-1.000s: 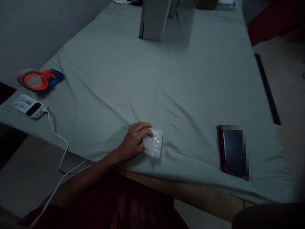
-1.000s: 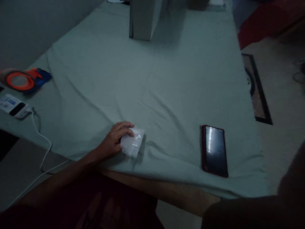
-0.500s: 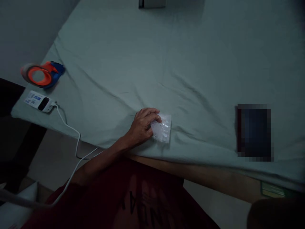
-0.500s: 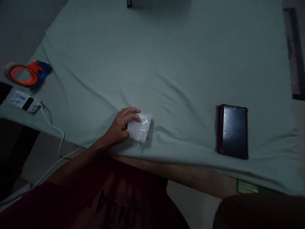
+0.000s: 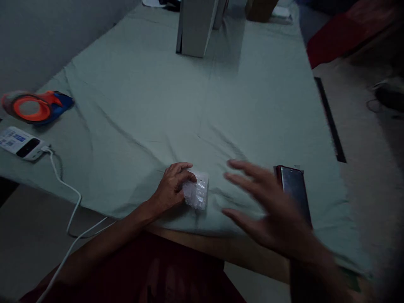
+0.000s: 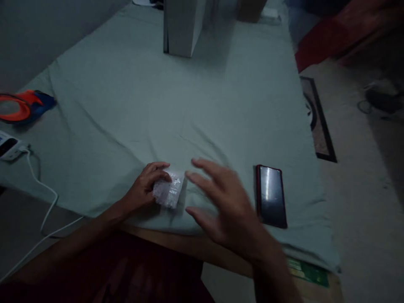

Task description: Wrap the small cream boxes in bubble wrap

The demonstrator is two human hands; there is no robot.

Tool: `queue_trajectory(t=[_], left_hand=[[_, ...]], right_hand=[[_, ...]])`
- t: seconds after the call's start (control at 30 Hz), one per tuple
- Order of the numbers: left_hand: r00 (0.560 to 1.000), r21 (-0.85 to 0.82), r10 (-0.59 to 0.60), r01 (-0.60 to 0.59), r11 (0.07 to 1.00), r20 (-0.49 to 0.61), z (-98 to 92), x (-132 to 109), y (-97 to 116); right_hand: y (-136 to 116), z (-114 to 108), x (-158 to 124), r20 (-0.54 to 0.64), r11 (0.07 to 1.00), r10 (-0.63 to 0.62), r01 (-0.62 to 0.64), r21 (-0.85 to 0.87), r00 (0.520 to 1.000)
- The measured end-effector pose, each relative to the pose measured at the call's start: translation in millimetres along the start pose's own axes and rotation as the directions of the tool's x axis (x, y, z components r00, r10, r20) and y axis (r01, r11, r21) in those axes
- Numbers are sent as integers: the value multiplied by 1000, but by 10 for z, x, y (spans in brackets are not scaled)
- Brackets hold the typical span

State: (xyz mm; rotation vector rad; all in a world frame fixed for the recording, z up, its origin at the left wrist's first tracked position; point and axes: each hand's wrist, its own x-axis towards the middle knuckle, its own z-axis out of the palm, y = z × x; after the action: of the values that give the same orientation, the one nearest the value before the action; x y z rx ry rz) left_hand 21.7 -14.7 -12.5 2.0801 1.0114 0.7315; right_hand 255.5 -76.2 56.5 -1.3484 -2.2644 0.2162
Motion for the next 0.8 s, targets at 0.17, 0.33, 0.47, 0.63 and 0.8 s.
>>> queue_trajectory(t=[0.17, 0.33, 0.47, 0.63, 0.8], left_hand=[[1000, -35, -3, 2, 999, -29, -16, -29, 14], [993, -26, 80, -78, 997, 89, -128, -126, -65], [990, -1, 95, -95, 995, 108, -156, -93, -126], [998, -193, -45, 54, 980, 52, -154, 115, -97], [964, -440, -227, 265, 858, 137, -117, 156, -118]], right_hand=[[-25, 591, -13, 134, 994, -66, 78, -79, 989], [29, 818, 0, 48, 994, -101, 103, -35, 994], [193, 804, 134, -21, 989, -46, 49, 140, 999], [346, 689, 390, 232, 822, 232, -318, 473, 945], [321, 607, 428, 426, 682, 267, -481, 551, 865]])
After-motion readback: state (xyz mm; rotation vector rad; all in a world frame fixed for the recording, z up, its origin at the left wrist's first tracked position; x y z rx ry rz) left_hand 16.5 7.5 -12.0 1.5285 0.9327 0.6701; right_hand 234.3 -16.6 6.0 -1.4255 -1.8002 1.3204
